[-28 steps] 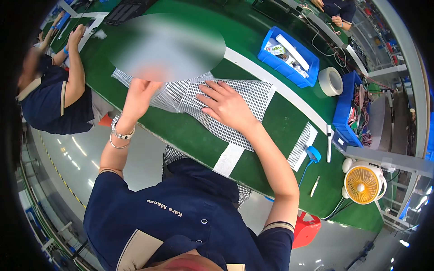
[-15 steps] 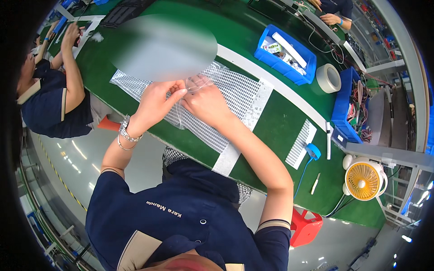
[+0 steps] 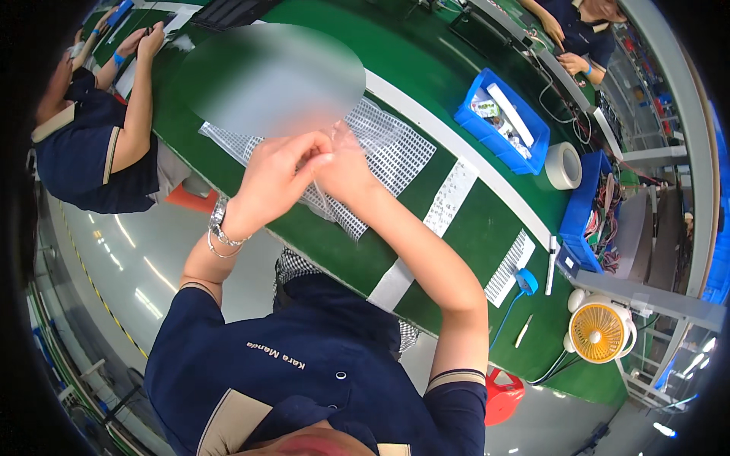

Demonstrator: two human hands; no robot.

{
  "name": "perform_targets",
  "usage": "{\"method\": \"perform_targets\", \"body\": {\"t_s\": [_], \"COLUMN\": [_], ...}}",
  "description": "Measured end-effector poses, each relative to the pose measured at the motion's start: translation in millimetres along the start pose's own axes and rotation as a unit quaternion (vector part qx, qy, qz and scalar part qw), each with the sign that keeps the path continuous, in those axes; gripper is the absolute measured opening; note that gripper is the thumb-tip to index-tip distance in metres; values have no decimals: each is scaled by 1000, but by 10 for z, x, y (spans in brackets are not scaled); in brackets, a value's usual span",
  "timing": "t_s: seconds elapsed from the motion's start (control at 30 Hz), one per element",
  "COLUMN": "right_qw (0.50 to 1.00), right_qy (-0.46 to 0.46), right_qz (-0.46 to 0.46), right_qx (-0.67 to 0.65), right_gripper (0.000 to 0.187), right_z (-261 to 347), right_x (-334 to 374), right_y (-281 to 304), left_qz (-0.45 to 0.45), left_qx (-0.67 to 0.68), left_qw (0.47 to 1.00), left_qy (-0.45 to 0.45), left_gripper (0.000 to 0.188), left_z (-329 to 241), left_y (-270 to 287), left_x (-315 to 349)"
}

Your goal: Inspecting small strips with a grid pattern and writing notes on a tape surface at a factory workbench.

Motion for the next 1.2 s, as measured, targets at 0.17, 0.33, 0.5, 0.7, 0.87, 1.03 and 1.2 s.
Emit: {"method": "perform_targets", "body": {"t_s": [0.17, 0.33, 0.5, 0.7, 0.87, 1.03, 1.2], "right_qw": [991, 996, 984, 992, 985, 990, 986], "right_qy": [32, 11, -52, -15, 19, 19, 14], "right_qz": [87, 45, 133, 67, 143, 140, 159], "right_qx": [98, 76, 111, 102, 96, 15, -44], "right_gripper": [47, 48, 61, 76, 78, 76, 53], "right_z": [165, 118, -27, 51, -55, -65, 111], "right_x": [-239, -524, -851, -322, -209, -133, 667], "right_y": [-157, -546, -726, -439, -513, -129, 364], "left_qz": [5, 4, 20, 32, 40, 53, 96], "left_qx": [0, 27, 28, 20, 55, 18, -15], "left_qw": [1000, 998, 998, 998, 995, 996, 995], "left_qy": [-25, -50, -51, -40, -68, -63, -20], "left_gripper": [11, 13, 14, 29, 52, 57, 66], "left_z": [-70, -152, -190, -111, -195, -145, 134], "left_y": [10, -11, -116, -97, -275, -249, -239], "left_x": [32, 39, 26, 254, 444, 570, 925]}}
Point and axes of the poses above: each hand's wrist, its own x-axis away from the middle knuckle, its own y-axis out of the back of the hand, z = x × y, the point moved 9 cm from there along -x, towards the middle knuckle, and after that the axes turned 5 degrees about z, right-handed, at the moved point
